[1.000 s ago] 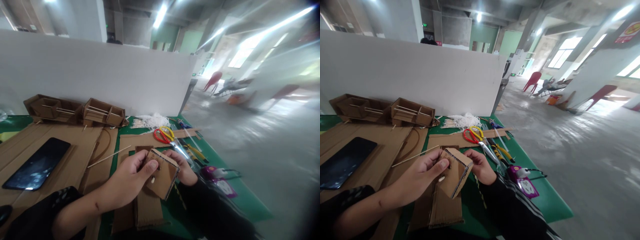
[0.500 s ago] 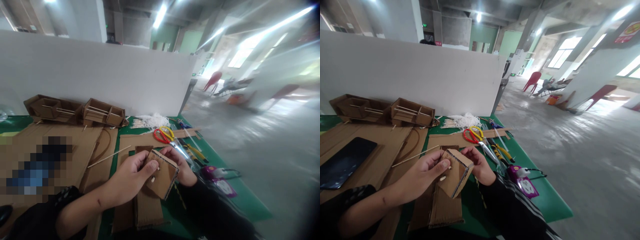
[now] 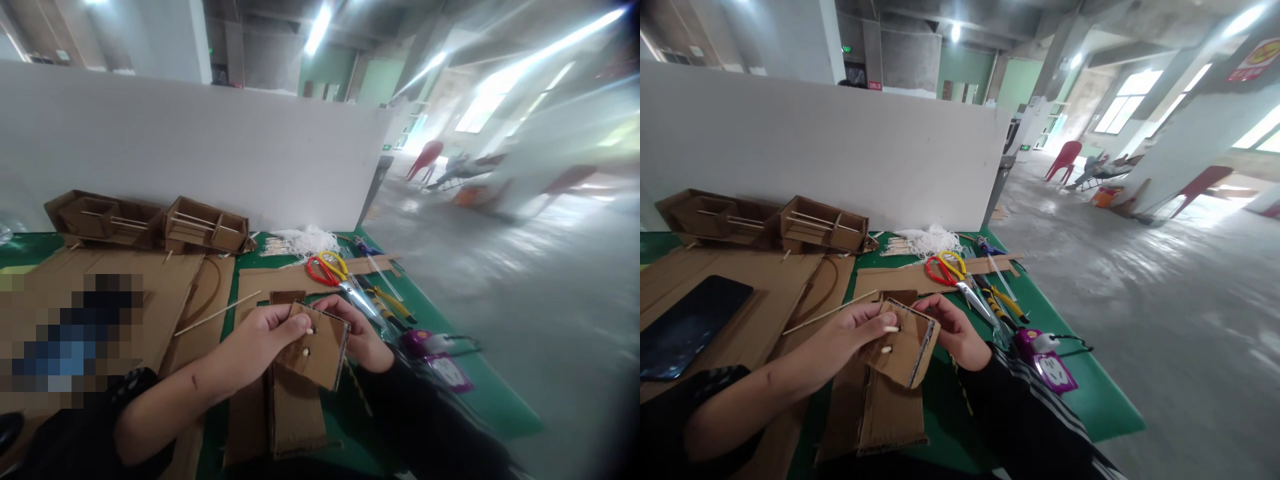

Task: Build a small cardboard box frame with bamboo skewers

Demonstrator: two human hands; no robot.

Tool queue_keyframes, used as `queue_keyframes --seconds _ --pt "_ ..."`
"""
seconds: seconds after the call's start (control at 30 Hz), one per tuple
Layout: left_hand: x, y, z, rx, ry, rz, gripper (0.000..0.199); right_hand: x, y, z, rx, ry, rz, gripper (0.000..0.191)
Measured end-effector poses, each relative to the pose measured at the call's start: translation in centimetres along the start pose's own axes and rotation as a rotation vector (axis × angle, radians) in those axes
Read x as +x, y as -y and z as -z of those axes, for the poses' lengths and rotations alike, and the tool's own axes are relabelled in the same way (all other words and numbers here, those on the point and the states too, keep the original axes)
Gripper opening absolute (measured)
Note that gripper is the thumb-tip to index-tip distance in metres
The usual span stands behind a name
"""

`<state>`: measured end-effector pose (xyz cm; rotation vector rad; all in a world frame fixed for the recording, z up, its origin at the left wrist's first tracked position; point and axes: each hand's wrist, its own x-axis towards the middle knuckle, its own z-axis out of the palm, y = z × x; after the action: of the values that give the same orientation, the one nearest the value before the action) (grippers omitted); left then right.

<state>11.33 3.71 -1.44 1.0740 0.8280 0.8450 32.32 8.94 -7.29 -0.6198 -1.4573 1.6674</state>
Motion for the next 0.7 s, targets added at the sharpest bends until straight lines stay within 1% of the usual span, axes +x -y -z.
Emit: queue_keyframes --seconds 0.1,0.17,0.23,0.3,0.37,0.53,0.7 --pt "0.1 -0.7 0.2 -0.056 -0.068 0.004 0.032 -0.1 -0.4 0.6 -0.038 0.067 -0.074 0.036" --pt "0.1 -1.2 0.5 -0.062 -0.110 0.015 0.032 -0.1 -0.8 0.8 -0.123 0.121 -0.048 0.040" --pt "0.2 -1.6 0.8 -0.069 -0.137 0.023 0.031 0.0 -1.1 0.8 -0.266 0.184 -0.002 0.042" --pt "0.3 -1.7 1.2 -0.090 -0.149 0.038 0.030 0.2 -1.2 0.4 -0.407 0.250 0.016 0.042" --pt "0.5 -1.6 1.5 -0.109 -0.162 0.061 0.029 0.5 -1.0 -0.1 -0.488 0.293 0.013 0.038" --pt "0.8 -1.2 1.9 -0.099 -0.186 0.119 0.027 0.9 -0.7 -0.7 -0.538 0.313 0.037 0.029" --pt "0.7 -1.4 1.4 -0.124 -0.157 0.066 0.027 0.9 -1.4 -0.4 -0.499 0.316 0.028 0.028"
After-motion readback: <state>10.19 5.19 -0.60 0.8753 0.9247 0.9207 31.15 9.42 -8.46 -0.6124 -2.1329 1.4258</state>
